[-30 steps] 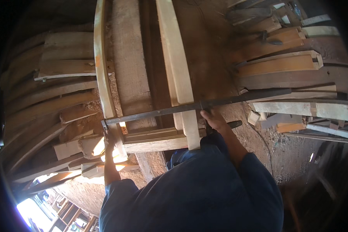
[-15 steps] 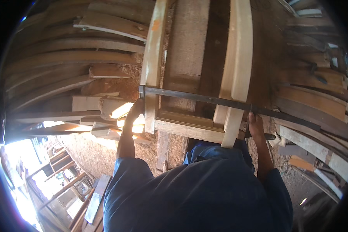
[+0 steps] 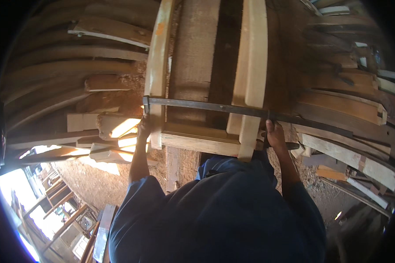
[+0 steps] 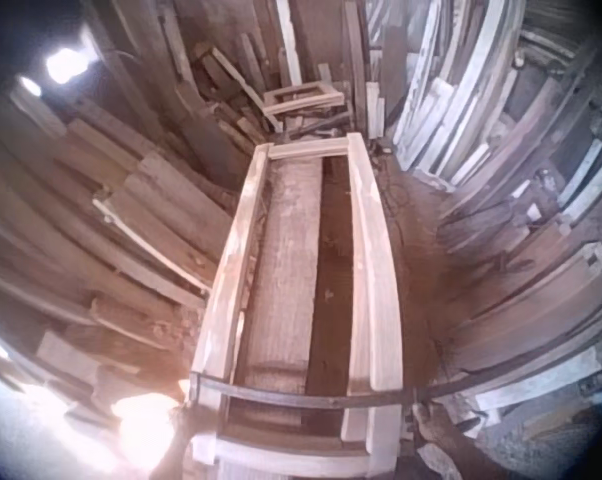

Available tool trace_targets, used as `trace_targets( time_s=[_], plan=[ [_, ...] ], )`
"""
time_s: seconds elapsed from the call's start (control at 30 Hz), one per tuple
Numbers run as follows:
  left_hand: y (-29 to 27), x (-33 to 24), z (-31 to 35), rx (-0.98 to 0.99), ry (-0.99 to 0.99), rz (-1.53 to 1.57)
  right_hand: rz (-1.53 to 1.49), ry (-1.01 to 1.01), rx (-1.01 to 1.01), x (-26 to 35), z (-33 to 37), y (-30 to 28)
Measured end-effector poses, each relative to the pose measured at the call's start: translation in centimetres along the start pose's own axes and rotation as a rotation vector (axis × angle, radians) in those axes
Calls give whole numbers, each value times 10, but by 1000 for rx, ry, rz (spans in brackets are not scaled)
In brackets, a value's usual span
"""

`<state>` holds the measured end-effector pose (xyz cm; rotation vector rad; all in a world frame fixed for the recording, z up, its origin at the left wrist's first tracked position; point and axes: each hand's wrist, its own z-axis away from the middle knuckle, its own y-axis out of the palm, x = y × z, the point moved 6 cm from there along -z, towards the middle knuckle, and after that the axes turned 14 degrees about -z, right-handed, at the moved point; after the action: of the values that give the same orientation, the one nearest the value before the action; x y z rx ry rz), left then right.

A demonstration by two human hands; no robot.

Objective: The person measures a wooden frame using a tape measure, then applies a metal clamp and uses a mallet to secure joints while working in a woodworking shop.

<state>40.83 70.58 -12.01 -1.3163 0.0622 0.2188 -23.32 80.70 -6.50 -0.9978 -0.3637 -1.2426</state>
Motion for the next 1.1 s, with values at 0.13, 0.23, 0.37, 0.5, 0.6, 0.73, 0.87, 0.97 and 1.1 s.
trace_targets(
  time_s=[0.13,0.23,0.37,0.5,0.6,0.73,0.87,0.97,1.1],
  plan=[
    [-5,-8,-1,169,-130,54,372,-128,277,36,32,-17],
    [-24,-30,-2,231,-219,10,782,-311,393,44,68,-21],
    [-30,-28,-3,181,-311,-16,926,-173,221,9,43,-16],
    [-20,-32,-1,246,-360,-1,836,128,663,-4,17,-15],
    [-10,-18,-10,87,-352,-57,753,156,863,-11,13,-17],
    [14,16,5,52,-473,-156,769,-173,664,10,36,-11],
    [3,0,3,-51,-283,-388,835,-235,509,21,45,-9],
    [-13,-22,10,-42,-323,-302,801,-119,628,12,28,-9],
    [-39,-52,43,-202,-655,-19,755,-53,871,-17,14,-7]
  ],
)
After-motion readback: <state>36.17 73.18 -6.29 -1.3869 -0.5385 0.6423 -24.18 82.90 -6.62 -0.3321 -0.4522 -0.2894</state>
